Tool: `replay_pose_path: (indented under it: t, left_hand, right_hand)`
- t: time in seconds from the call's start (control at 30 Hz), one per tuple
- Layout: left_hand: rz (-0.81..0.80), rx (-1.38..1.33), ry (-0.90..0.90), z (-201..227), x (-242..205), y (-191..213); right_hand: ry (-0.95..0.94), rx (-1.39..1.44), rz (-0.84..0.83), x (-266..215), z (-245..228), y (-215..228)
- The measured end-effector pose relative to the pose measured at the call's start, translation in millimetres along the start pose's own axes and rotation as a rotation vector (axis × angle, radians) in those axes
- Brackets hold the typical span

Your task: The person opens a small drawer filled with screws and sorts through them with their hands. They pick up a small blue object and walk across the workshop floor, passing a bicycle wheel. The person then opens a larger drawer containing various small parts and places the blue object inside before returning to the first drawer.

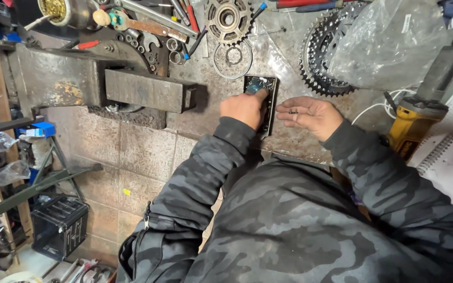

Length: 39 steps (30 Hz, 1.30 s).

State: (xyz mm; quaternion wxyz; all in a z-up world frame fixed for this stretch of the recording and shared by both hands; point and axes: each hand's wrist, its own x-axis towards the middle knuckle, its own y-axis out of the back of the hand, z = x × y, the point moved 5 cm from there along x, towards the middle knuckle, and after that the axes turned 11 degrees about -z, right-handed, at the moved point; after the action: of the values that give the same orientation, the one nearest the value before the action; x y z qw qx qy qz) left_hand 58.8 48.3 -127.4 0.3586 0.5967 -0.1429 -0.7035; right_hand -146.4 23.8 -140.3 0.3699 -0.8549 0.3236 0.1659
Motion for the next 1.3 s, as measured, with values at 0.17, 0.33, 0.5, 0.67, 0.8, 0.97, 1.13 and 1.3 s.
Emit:
replay_pose_path:
  t: [0.17, 0.33, 0.5, 0.67, 0.8, 0.97, 1.13, 1.3]
  left_hand:
    - [0.122, -0.034, -0.023, -6.3, -14.8, 1.3]
    - [0.252, -0.115, -0.086, -4.4, -44.9, 16.2]
    - [0.584, -0.533, -0.281, -10.3, -71.7, 29.7]
    - [0.628, -0.77, -0.296, -20.7, -68.1, 14.8]
    - [0.5, -1.176, -0.202, -35.9, -62.6, -6.6]
    - [0.813, -0.929, -0.313, -82.5, -142.7, 61.8]
    - [1.022, -0.711, -0.322, -132.7, -176.4, 109.9]
    - [0.968, -0.591, -0.272, -158.9, -173.8, 115.1]
  right_hand:
    - [0.017, -0.04, -0.011, -2.6, -11.7, 0.3]
    - [0.006, -0.045, -0.007, -5.4, -13.6, -1.4]
    - [0.034, -0.115, -0.017, 0.3, -4.4, 0.5]
    - [0.09, -0.213, -0.017, 18.1, -1.9, -5.7]
    - [0.143, -0.237, 0.026, 30.4, -21.8, -28.4]
    - [0.409, -0.692, -0.009, 45.1, -90.8, -130.6]
    - [0.844, -1.108, -0.108, 84.5, -129.7, -235.7]
    - [1.003, -1.297, -0.055, 107.4, -126.2, -268.6]
